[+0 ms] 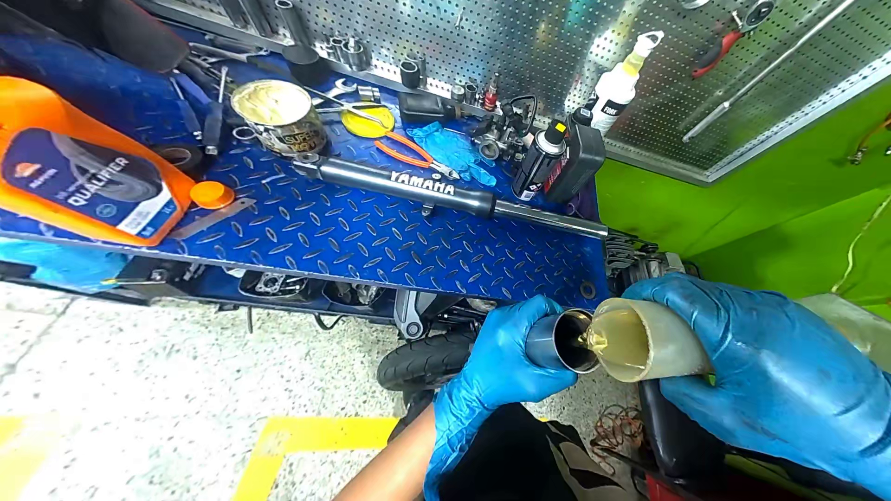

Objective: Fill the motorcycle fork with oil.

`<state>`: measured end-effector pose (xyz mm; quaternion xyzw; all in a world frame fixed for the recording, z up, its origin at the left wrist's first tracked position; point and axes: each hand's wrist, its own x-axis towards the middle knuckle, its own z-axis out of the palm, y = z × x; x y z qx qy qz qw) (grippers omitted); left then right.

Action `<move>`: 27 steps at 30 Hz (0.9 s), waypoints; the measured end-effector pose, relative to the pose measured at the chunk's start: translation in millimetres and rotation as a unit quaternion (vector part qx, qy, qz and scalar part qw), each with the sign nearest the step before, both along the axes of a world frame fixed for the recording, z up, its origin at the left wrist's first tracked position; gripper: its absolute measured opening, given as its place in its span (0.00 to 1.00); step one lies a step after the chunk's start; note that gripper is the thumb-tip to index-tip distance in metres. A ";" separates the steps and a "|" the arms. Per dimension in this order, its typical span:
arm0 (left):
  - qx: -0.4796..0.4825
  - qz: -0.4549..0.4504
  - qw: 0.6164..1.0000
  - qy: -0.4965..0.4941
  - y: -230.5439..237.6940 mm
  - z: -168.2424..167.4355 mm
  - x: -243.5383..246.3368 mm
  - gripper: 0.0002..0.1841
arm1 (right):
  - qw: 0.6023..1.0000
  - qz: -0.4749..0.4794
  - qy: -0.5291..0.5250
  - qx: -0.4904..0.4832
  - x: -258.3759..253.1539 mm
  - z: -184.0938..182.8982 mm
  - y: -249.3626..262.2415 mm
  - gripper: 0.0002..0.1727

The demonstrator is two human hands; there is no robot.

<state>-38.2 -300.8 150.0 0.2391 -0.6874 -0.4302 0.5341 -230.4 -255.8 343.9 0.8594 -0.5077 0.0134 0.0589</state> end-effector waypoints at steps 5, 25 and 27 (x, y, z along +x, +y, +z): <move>-0.001 -0.008 1.000 0.006 0.5 0.5 -0.3 0.22 | 1.000 0.006 0.021 0.001 0.9 4.2 -0.2 0.29; -0.008 -0.006 1.000 0.000 -0.5 0.7 -1.8 0.22 | 0.999 0.005 0.046 0.010 3.7 12.3 -3.1 0.30; -0.004 -0.006 1.000 -0.001 -0.2 0.9 -2.1 0.22 | 0.999 0.008 0.049 0.015 3.6 13.5 -3.9 0.30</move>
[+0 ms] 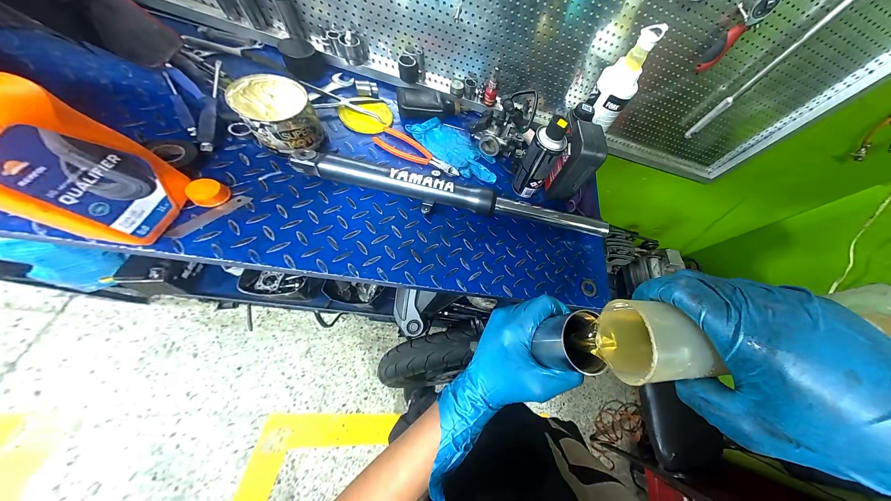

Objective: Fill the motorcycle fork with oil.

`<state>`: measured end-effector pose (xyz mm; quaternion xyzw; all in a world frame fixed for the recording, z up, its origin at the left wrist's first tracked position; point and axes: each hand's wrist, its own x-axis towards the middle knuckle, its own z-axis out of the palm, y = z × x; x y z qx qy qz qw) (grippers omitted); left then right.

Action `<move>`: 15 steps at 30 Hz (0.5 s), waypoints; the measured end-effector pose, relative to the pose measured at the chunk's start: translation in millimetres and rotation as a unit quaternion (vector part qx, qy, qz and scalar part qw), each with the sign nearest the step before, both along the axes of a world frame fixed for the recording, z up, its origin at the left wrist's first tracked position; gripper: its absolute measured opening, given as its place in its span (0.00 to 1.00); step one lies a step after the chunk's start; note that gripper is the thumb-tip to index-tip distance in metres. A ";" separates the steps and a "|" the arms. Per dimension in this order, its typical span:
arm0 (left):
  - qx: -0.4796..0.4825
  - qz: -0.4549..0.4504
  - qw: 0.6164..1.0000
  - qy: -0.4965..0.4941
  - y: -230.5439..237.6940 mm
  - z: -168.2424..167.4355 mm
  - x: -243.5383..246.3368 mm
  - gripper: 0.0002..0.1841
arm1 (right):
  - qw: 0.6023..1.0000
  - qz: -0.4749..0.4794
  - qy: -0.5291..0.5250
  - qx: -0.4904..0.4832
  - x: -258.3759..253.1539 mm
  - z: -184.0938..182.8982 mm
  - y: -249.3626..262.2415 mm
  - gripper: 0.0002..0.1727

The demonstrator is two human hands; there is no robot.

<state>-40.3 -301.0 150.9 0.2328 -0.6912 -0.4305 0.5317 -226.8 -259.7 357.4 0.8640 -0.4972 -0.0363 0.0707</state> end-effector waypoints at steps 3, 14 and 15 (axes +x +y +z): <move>0.001 0.001 1.000 -0.004 0.1 -0.4 -0.5 0.22 | 1.000 -0.003 0.005 0.004 -0.5 1.2 -0.4 0.29; 0.001 -0.005 1.000 -0.006 -1.6 -0.7 -0.7 0.21 | 0.999 -0.009 0.034 0.007 2.4 5.7 -0.7 0.32; 0.001 -0.005 1.000 -0.005 -1.7 -0.7 -0.6 0.21 | 0.999 -0.009 0.036 0.006 3.1 6.0 -1.0 0.32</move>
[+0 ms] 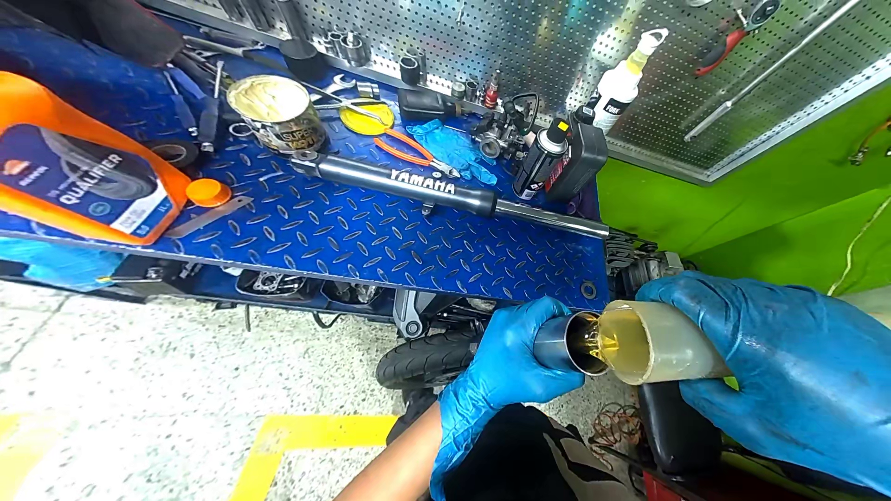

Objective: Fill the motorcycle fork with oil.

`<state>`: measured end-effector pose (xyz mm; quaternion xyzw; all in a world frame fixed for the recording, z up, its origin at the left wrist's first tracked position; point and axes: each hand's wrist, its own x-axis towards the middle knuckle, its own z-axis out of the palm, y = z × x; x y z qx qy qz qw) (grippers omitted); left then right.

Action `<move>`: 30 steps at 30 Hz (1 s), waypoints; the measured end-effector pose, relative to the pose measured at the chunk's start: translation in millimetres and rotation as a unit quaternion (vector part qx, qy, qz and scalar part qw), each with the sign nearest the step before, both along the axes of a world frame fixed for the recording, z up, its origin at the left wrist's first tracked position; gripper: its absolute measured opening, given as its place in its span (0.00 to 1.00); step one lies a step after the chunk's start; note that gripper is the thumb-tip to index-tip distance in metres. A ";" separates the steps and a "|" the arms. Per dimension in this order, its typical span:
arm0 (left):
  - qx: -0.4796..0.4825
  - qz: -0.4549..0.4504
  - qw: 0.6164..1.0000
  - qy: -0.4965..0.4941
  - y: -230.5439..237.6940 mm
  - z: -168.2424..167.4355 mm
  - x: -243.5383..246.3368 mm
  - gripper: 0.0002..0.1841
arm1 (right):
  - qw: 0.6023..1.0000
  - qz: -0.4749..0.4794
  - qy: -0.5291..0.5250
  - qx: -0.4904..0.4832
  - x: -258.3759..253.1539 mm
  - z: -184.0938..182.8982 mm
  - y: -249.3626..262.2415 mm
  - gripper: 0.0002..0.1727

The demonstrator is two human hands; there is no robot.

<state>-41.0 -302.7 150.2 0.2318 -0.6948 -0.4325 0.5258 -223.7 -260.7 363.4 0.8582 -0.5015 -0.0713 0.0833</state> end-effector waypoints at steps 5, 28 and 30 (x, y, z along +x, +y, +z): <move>-0.002 0.003 1.000 -0.001 0.3 0.5 0.6 0.21 | 1.000 0.009 0.010 -0.001 1.3 1.7 -1.0 0.30; 0.019 -0.011 0.999 -0.030 6.0 2.5 5.5 0.21 | 0.999 -0.016 0.041 0.010 18.1 14.9 8.6 0.30; 0.020 -0.014 0.999 -0.028 5.6 2.9 5.5 0.20 | 0.998 -0.025 0.055 0.017 21.1 17.5 9.1 0.31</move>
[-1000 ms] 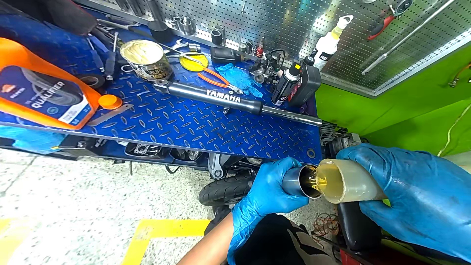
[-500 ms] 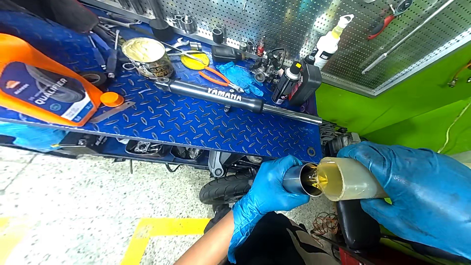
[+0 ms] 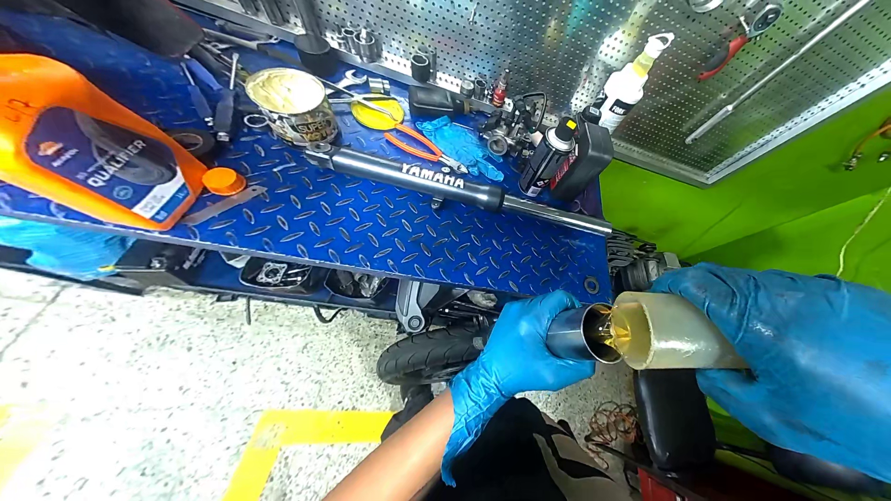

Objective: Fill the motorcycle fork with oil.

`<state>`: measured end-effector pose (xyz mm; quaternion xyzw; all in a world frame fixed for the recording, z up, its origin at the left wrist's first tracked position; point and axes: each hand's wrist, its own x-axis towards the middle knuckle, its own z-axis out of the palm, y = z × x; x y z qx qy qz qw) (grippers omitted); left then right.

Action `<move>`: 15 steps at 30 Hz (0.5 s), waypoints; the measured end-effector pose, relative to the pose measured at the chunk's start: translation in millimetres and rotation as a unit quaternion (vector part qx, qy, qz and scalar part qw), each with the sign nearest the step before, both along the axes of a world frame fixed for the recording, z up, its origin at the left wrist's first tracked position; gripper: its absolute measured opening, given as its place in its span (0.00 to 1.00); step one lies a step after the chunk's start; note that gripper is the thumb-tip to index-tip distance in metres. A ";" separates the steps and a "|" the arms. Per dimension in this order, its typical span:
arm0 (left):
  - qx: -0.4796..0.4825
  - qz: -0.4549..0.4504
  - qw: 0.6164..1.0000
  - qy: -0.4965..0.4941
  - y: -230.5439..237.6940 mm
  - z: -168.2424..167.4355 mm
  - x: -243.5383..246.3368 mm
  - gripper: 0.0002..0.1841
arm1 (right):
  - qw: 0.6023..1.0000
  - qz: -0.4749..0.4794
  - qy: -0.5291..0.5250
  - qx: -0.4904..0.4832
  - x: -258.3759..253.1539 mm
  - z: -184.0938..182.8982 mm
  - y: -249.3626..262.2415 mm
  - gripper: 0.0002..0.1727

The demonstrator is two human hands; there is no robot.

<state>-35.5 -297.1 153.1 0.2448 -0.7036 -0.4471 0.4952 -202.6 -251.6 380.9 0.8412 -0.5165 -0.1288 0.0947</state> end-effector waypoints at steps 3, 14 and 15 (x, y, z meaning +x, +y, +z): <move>0.002 -0.002 1.000 -0.004 -0.7 1.0 0.1 0.20 | 1.000 -0.013 0.022 0.007 8.1 4.3 0.0 0.33; 0.011 0.025 0.999 -0.019 -7.1 1.2 6.2 0.20 | 0.997 -0.013 0.074 0.002 34.3 11.6 -5.3 0.33; 0.010 0.027 0.999 -0.015 -7.9 0.9 6.6 0.20 | 0.996 -0.019 0.084 0.008 38.8 13.4 -6.9 0.33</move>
